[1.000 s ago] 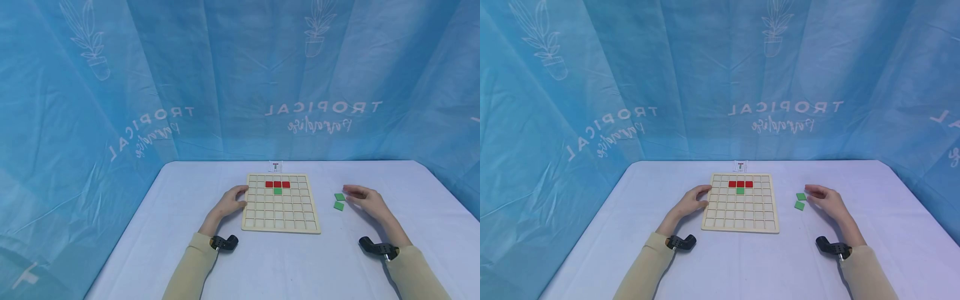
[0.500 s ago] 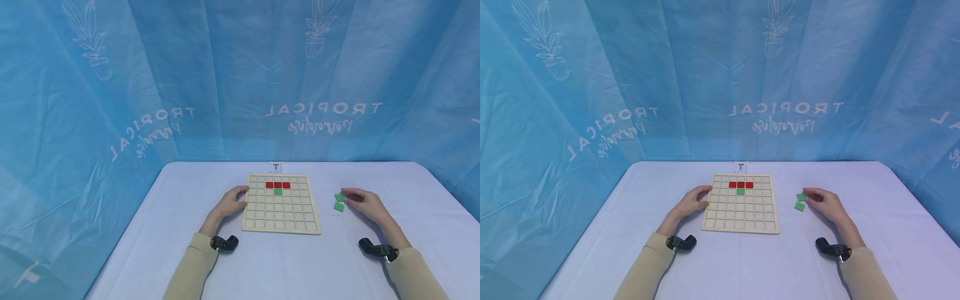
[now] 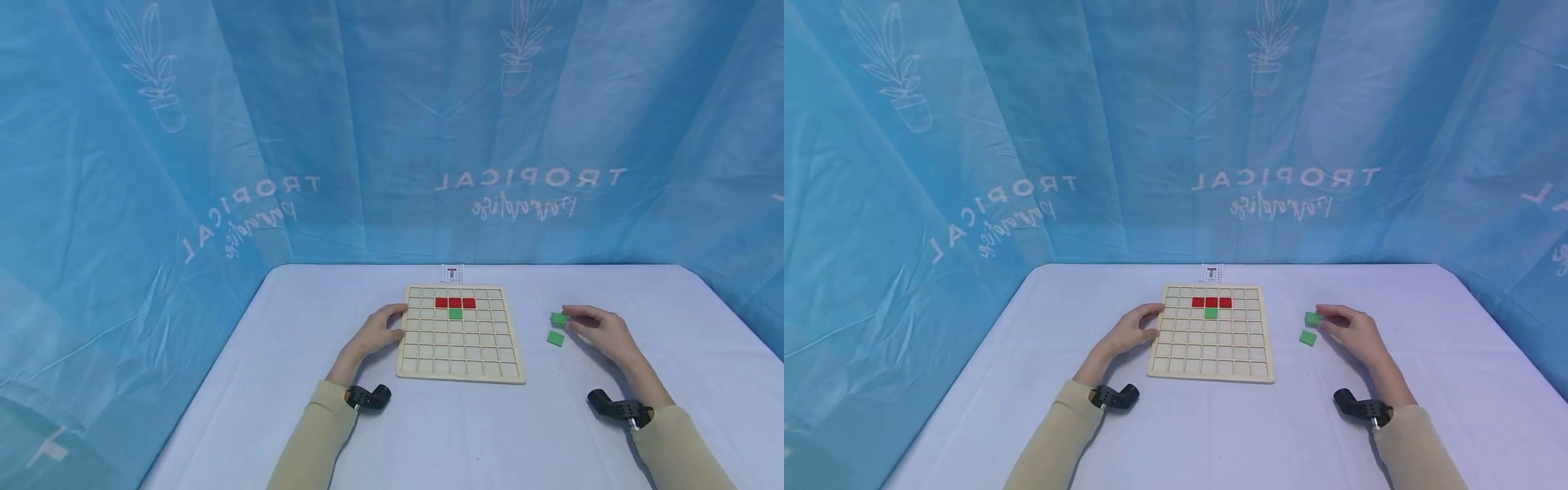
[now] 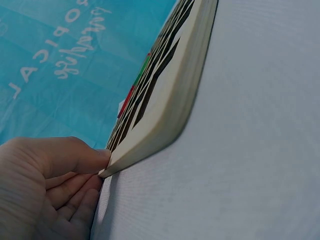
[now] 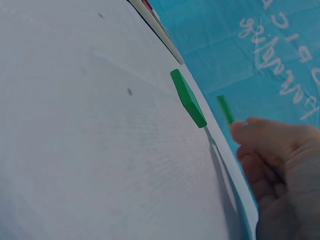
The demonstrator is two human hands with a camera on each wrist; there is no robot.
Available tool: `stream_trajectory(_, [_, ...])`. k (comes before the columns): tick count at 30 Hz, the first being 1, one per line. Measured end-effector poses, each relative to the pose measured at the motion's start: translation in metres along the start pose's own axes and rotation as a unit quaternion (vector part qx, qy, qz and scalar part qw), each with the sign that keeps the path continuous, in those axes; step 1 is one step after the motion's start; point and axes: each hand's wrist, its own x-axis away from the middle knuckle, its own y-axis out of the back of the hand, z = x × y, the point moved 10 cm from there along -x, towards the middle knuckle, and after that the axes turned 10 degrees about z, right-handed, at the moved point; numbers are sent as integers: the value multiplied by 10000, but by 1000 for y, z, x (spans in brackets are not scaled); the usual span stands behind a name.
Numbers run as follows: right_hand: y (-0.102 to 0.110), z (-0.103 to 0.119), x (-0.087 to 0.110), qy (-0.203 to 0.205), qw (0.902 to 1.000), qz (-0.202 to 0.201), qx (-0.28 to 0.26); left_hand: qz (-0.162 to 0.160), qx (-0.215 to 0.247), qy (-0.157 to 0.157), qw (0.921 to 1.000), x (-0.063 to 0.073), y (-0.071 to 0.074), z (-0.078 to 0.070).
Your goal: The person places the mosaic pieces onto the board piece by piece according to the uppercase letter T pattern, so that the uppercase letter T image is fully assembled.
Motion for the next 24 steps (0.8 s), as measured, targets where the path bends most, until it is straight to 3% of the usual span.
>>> stream_trajectory(5, [13, 4, 2, -276, 9984, -126, -475, 35, -66, -2, 10000, -1, -1, -2])
stream_trajectory(12, [20, 15, -12, -144, 9933, -346, -1090, 31, -29, 5, 10000, 1, 0, -4])
stream_trajectory(20, [-3, -7, -55, -2, 9946, -625, -824, -3, 8, -36, 10000, 0, 1, -2])
stream_trajectory(24, [-21, 1, -65, 35, 9950, -637, -769, -7, 45, -8, 10000, -1, 0, 2])
